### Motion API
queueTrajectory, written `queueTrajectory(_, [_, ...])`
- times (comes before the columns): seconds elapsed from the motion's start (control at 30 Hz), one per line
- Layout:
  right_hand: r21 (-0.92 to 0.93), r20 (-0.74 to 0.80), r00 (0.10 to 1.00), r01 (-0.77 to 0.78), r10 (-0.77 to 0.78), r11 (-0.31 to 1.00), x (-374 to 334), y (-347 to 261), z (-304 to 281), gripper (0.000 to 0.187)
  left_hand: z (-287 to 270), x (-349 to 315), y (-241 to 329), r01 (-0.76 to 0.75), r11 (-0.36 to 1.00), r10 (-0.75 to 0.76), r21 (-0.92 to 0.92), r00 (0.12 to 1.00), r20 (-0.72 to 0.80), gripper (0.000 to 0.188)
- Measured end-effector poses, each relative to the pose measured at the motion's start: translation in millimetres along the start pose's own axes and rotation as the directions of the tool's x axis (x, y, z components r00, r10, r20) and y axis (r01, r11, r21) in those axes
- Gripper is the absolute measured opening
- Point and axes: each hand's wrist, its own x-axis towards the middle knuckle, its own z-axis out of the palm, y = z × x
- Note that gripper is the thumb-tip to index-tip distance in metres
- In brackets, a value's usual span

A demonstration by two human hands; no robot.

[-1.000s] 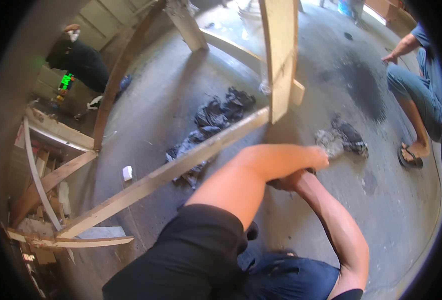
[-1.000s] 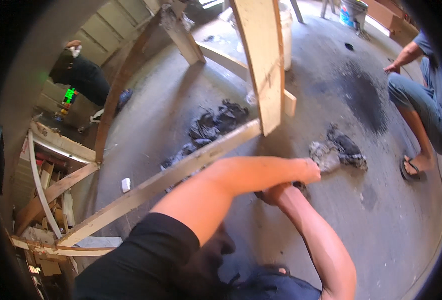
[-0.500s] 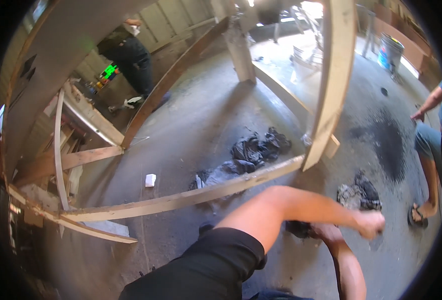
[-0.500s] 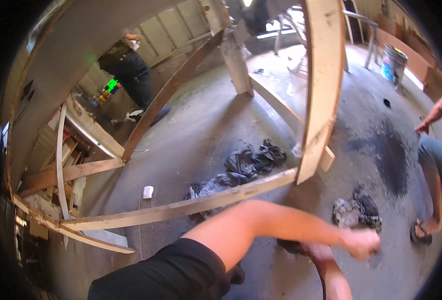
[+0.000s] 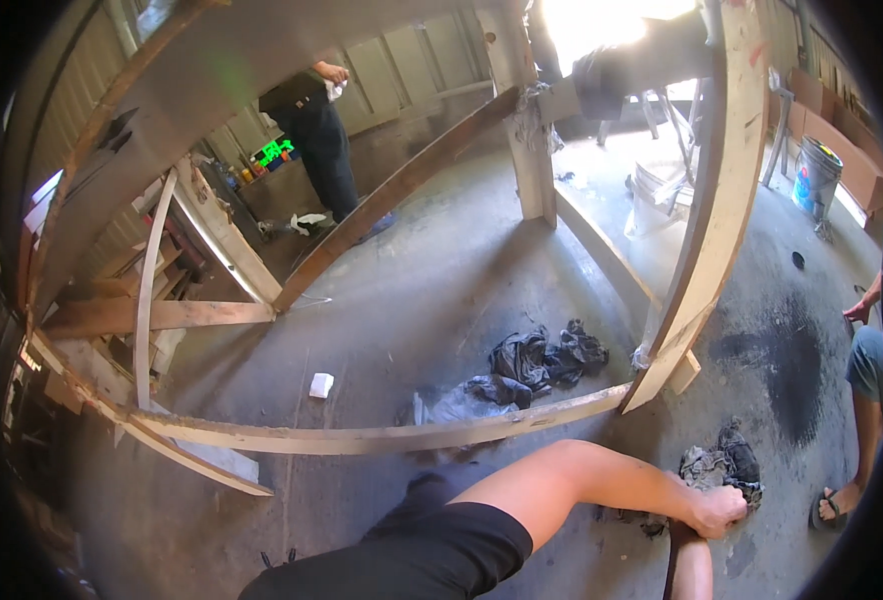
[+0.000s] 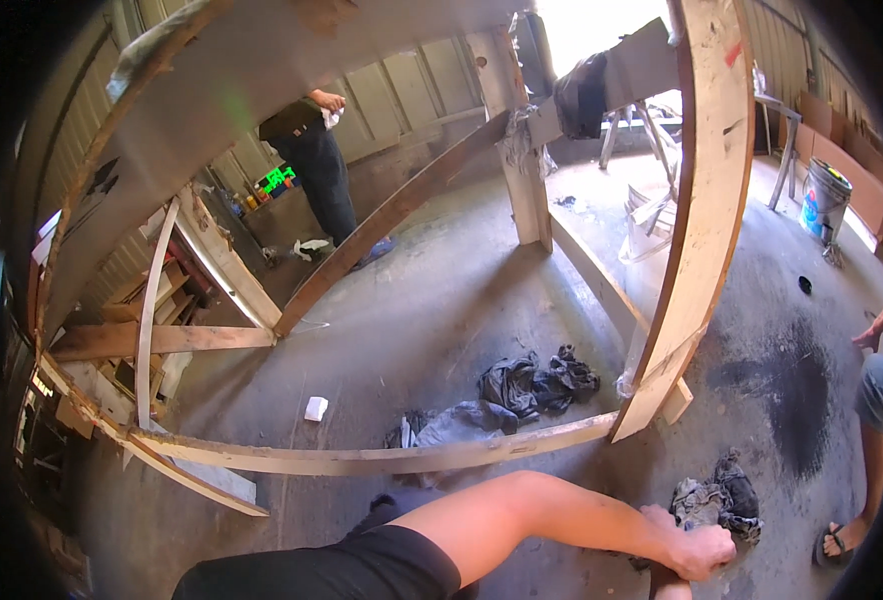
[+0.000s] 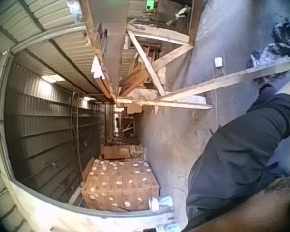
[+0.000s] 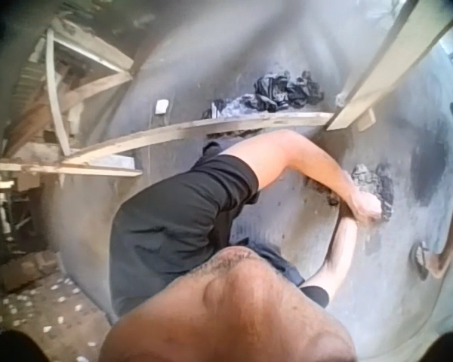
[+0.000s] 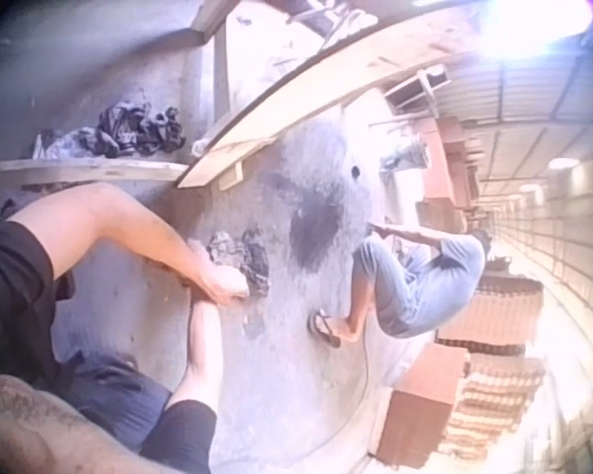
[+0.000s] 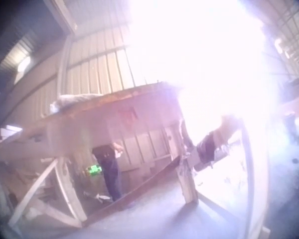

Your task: The person wipes a slatted wooden panel with a cloth, handles cloths on the floor, and then lifts and carries the slatted wooden panel to place it onto a wooden structure.

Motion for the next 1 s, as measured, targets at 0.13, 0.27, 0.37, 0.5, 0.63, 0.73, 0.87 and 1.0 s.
queueTrajectory(0.13, [0.029, -0.050, 0.999, -0.013, 0.015, 0.999, -1, 9, -1, 0.023, -20, 1, -33, 0.049, 0.956, -0.059, 0.289, 0.998, 0.027, 0.010])
queueTrajectory(0.27, [0.075, -0.082, 0.995, -0.051, 0.057, 0.996, -6, 24, 2, 0.022, -56, -1, -50, -0.072, 0.840, -0.007, 0.538, 0.990, 0.143, 0.012])
queueTrajectory(0.37, [0.072, -0.125, 0.992, -0.020, 0.028, 0.997, -6, 14, -11, 0.021, -87, -21, -83, -0.139, 0.721, -0.020, 0.679, 0.975, 0.220, 0.014])
queueTrajectory(0.5, [0.091, -0.140, 0.989, -0.044, 0.056, 0.995, -9, 27, -11, 0.021, -104, -39, -99, -0.110, 0.636, -0.220, 0.764, 0.923, 0.316, 0.015])
queueTrajectory(0.63, [0.118, -0.155, 0.983, -0.081, 0.099, 0.990, -17, 46, -15, 0.020, -103, -27, -85, -0.045, 0.623, -0.244, 0.781, 0.938, 0.248, 0.015])
queueTrajectory(0.73, [0.105, -0.183, 0.981, -0.044, 0.063, 0.993, -13, 24, -26, 0.019, -109, -29, -86, 0.113, 0.540, -0.193, 0.834, 0.981, -0.008, 0.008])
queueTrajectory(0.87, [0.204, -0.210, 0.966, -0.107, 0.150, 0.973, -21, 41, -24, 0.018, -104, -18, -51, 0.007, 0.702, -0.227, 0.712, 0.950, 0.215, 0.017])
queueTrajectory(1.0, [0.509, -0.249, 0.948, -0.047, 0.199, 0.859, -38, 76, -4, 0.017, -101, -5, -46, -0.019, 0.779, -0.186, 0.627, 0.948, 0.259, 0.015])
